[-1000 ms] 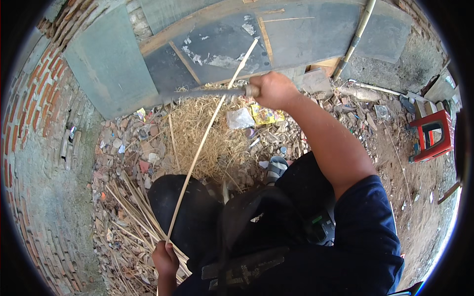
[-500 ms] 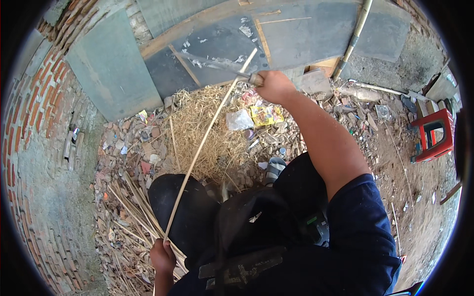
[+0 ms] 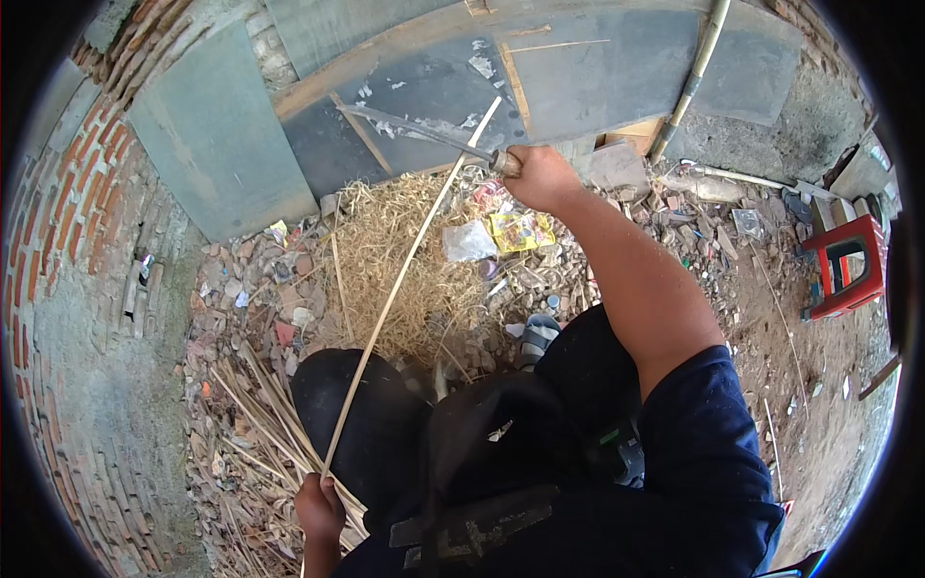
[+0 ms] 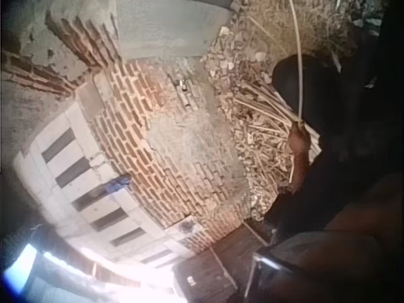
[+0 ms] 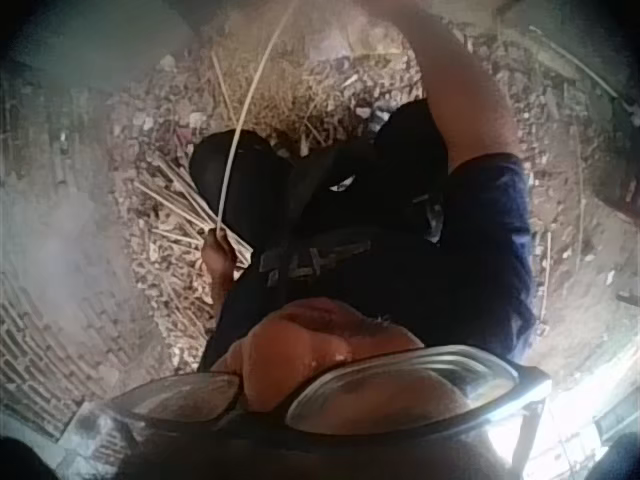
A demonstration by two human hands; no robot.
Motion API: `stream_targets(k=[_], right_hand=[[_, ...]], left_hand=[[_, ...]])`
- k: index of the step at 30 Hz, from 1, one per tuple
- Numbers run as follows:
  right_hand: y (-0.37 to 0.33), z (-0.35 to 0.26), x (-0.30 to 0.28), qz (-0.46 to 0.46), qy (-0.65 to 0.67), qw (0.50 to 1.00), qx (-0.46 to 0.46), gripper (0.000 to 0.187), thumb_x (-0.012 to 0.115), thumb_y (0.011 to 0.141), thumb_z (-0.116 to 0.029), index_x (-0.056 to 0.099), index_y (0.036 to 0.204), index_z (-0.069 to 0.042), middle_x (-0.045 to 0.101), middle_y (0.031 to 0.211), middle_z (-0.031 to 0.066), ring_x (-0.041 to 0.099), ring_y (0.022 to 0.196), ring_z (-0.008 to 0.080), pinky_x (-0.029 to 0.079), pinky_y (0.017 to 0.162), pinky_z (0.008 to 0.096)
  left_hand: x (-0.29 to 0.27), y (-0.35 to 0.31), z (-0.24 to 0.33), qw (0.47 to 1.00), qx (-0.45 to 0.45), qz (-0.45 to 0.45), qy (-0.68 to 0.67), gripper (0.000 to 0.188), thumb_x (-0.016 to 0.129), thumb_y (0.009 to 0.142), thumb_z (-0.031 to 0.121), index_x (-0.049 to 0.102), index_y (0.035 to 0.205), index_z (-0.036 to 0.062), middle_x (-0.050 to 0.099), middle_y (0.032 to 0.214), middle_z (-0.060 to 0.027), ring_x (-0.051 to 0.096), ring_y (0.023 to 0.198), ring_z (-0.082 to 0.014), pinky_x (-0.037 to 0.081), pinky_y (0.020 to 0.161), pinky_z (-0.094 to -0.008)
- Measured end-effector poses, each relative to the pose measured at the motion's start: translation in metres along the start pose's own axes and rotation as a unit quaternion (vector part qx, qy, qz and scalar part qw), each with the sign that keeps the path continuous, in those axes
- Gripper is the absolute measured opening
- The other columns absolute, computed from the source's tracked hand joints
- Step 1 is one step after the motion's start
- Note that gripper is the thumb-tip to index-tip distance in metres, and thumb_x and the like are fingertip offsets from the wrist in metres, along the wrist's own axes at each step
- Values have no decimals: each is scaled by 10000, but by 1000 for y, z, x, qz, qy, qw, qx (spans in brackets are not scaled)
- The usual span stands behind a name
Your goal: The person holds a wooden strip by hand and shaves it down along its length using a knife.
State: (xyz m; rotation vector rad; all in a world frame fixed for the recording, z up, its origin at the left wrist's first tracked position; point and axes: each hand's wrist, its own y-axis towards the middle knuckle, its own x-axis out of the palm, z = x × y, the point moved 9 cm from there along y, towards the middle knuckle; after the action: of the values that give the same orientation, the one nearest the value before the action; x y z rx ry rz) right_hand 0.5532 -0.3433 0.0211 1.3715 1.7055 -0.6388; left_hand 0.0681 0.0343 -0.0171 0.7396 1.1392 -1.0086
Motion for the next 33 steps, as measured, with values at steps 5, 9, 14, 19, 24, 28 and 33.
stream_targets(k=[5,9,14,19,24,28,33], right_hand=[[-2,-43,25,-11,-2,991,-136,212,660,800,-206,674,988,-108,717,880,166,699,869,389,564,807,507],[-5,-46,16,-17,-16,992,-125,209,673,791,-211,673,975,-112,712,853,174,700,854,386,566,799,505],[2,-31,28,40,6,994,-104,203,679,794,-207,683,983,-131,725,860,162,713,850,351,572,805,487],[-16,-88,28,7,-68,969,-237,129,712,816,-230,675,904,-143,697,758,118,709,748,331,572,690,473],[7,-32,22,4,-65,995,-73,222,654,808,-241,674,993,-119,720,898,171,704,889,370,570,813,484],[-2,-57,21,-6,-44,990,-133,232,664,796,-217,677,1004,-114,722,906,172,701,902,383,566,815,502],[-6,-62,19,-60,-55,990,-115,246,666,798,-204,683,1027,-116,720,935,182,700,933,371,568,826,492]], left_hand=[[4,-5,-14,998,-3,-40,-52,377,461,1043,324,541,843,14,549,616,-234,566,593,-493,424,531,-530],[0,-6,-11,1000,-1,1,-3,350,487,1031,292,565,846,5,562,623,-247,580,612,-501,422,539,-535],[3,3,-7,999,-4,-28,-43,354,488,1024,282,557,819,2,569,638,-249,580,633,-510,417,553,-548],[4,-9,-21,999,-26,-30,-33,313,515,997,253,562,824,-3,587,653,-255,585,639,-519,435,557,-550],[-5,6,-4,999,2,-25,-28,305,523,1005,249,560,829,2,574,612,-245,589,606,-504,440,531,-537],[-3,-1,-14,997,-7,-55,-59,326,522,1008,259,540,807,3,555,583,-238,576,575,-504,429,510,-531],[-5,-11,-16,1000,-14,-14,-8,304,532,997,234,546,801,1,557,606,-246,581,609,-507,433,531,-543]])
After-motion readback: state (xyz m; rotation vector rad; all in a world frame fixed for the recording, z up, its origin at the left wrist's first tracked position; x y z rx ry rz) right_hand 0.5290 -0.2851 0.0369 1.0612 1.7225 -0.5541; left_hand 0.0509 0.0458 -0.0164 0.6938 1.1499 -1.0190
